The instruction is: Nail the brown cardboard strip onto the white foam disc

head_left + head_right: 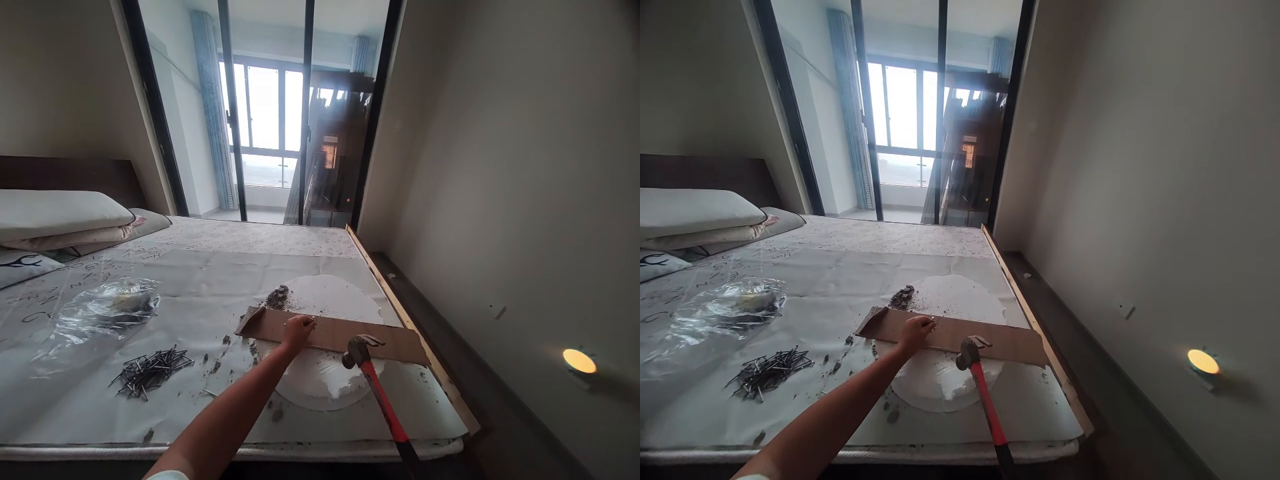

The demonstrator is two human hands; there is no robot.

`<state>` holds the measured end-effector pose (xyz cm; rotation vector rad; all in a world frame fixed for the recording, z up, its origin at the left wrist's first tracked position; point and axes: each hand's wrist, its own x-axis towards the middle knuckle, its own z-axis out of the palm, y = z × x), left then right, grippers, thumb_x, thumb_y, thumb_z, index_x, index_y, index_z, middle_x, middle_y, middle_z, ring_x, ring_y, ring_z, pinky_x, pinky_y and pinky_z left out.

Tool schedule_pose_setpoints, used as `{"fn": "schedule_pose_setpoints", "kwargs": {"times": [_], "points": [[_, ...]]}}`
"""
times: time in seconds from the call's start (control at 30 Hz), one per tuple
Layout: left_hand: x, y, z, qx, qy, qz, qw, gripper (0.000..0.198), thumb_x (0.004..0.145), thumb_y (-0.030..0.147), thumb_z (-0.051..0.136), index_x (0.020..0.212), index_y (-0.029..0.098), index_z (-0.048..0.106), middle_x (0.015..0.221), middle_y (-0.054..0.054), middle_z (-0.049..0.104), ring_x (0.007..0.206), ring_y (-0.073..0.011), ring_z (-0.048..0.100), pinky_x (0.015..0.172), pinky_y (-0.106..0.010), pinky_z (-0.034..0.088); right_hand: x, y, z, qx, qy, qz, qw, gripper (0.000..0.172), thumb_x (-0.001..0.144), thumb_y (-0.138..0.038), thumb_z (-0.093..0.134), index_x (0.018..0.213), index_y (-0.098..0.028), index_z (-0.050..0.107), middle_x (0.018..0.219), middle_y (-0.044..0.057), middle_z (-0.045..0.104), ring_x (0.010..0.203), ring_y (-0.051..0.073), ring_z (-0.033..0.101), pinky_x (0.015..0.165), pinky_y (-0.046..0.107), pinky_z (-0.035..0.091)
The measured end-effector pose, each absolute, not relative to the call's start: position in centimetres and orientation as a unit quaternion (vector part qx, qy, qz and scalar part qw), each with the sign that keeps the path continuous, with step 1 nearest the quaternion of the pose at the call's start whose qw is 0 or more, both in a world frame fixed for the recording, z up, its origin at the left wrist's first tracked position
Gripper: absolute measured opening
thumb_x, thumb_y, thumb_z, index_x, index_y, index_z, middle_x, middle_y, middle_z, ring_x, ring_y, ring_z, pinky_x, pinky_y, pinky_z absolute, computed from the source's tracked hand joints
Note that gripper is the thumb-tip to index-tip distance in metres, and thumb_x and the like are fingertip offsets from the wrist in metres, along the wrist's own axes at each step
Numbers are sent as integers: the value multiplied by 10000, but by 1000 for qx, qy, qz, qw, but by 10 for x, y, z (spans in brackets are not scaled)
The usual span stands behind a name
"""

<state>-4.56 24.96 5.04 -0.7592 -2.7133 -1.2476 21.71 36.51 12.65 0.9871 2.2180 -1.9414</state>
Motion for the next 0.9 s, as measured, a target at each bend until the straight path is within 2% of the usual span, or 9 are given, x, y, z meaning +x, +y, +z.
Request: {"fn": "schedule_pose_setpoints", "kwargs": {"times": [0.03,0.17,0.27,0.4,0.47,0.57,0.67,0.8,0.9], "points": [[-47,251,47,-243,-885,-396,30,166,708,257,538,650,173,669,705,-7,672,689,-128,566,621,-207,376,185,367,128,315,716,-623,-1,253,797,-431,516,896,-206,574,691,5,619,573,134,587,429,226,436],[-50,252,38,-246,-888,-385,51,160,720,265,555,675,170,675,738,-21,678,716,-135,575,634,-212,377,89,368,121,318,721,-614,-53,233,738,-417,488,611,-234,553,305,-51,370,333,105,455,325,179,219],[-48,252,36,-246,-888,-383,60,158,729,268,557,679,176,675,743,-23,677,723,-138,580,643,-217,381,68,367,108,316,725,-608,-73,185,700,-376,517,561,-254,516,245,-94,213,252,86,320,312,183,119],[-47,253,35,-242,-887,-387,64,173,749,287,543,682,197,676,767,-22,679,730,-139,584,641,-223,392,61,368,98,317,730,-601,-71,273,747,-392,451,524,-248,514,232,-116,54,219,71,235,311,180,74],[-46,253,33,-249,-883,-391,70,184,756,297,536,691,198,677,770,-27,677,734,-142,585,646,-229,398,58,368,99,317,733,-599,-58,275,755,-399,455,539,-248,531,220,-115,84,222,73,263,299,175,97],[-45,253,31,-253,-880,-394,77,166,754,278,542,699,194,674,767,-30,675,742,-147,586,665,-237,402,69,369,101,313,737,-599,-25,196,739,-380,547,593,-250,549,247,-82,298,274,95,387,281,170,174],[-44,254,31,-253,-881,-392,76,146,745,255,554,684,185,666,755,-30,669,730,-144,581,662,-237,398,113,375,99,305,740,-600,16,135,777,-381,576,734,-254,564,499,-29,558,455,130,533,321,194,349],[-42,254,29,-255,-879,-394,81,140,747,228,547,671,186,657,746,-20,657,730,-133,571,653,-228,384,200,385,96,296,741,-600,66,215,820,-361,527,985,-228,560,885,28,614,721,156,589,540,282,512],[-42,253,26,-255,-884,-384,81,158,755,231,538,652,183,647,745,-19,651,712,-130,563,636,-227,372,245,390,97,288,741,-601,88,215,837,-342,506,969,-181,558,868,23,607,679,129,574,551,280,507]]}}
